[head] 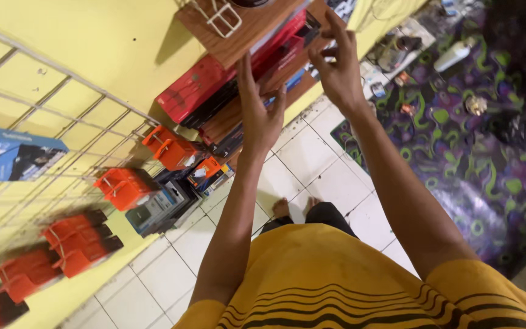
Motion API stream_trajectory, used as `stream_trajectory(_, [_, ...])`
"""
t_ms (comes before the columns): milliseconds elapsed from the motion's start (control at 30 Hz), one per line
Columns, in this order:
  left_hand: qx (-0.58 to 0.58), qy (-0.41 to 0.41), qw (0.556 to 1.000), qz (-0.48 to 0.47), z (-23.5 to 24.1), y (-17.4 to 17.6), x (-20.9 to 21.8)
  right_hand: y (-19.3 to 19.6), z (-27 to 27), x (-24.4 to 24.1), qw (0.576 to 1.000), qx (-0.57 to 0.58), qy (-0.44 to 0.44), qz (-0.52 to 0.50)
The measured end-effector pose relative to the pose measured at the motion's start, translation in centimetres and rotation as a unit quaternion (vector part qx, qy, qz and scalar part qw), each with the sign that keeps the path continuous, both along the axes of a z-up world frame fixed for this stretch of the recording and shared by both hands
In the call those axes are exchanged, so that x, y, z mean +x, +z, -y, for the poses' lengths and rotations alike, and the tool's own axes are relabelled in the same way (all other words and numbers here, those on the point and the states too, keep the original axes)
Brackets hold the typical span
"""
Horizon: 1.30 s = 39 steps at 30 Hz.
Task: The person arranges small retail boxes on a wall-mounted wire grid display. They pick up boxes from a nearby shelf, hang them on hooks, and adjust their positions to align with other items.
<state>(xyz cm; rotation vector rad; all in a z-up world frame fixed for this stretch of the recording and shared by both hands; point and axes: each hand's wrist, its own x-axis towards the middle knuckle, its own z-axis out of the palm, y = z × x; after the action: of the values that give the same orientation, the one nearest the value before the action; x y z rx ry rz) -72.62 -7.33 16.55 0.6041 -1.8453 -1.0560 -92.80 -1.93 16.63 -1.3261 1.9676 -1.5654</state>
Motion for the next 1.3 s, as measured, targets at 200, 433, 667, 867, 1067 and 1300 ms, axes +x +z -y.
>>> stream_trajectory(200, [0.044,0.034,0.998,0.011,0.9,-0.2,-3.1,-1.7,7.1,-4.5,0.990,0.001,0.072,0.121])
stream_trajectory(433, [-0.005,0.112,0.993,-0.025,-3.1,2.0,-4.4,-0.1,3.2,-3.3,0.969,-0.025,0.109,0.219])
stream_trajectory(667, [0.043,0.131,0.990,0.006,-13.7,-0.4,-0.7,-1.3,-2.4,1.6,0.895,-0.079,0.118,0.422])
stream_trajectory(867, [0.085,0.256,0.963,-0.022,-18.8,-3.2,6.3,-1.9,-5.9,9.3,0.867,-0.090,0.226,0.436])
stream_trajectory(1067, [0.140,0.346,0.920,-0.118,-19.3,-2.6,16.6,1.2,-5.6,19.0,0.870,-0.092,0.377,0.303])
stream_trajectory(1300, [0.109,0.282,0.951,-0.061,-18.2,3.1,31.7,5.0,-5.7,35.5,0.833,-0.135,0.490,0.216])
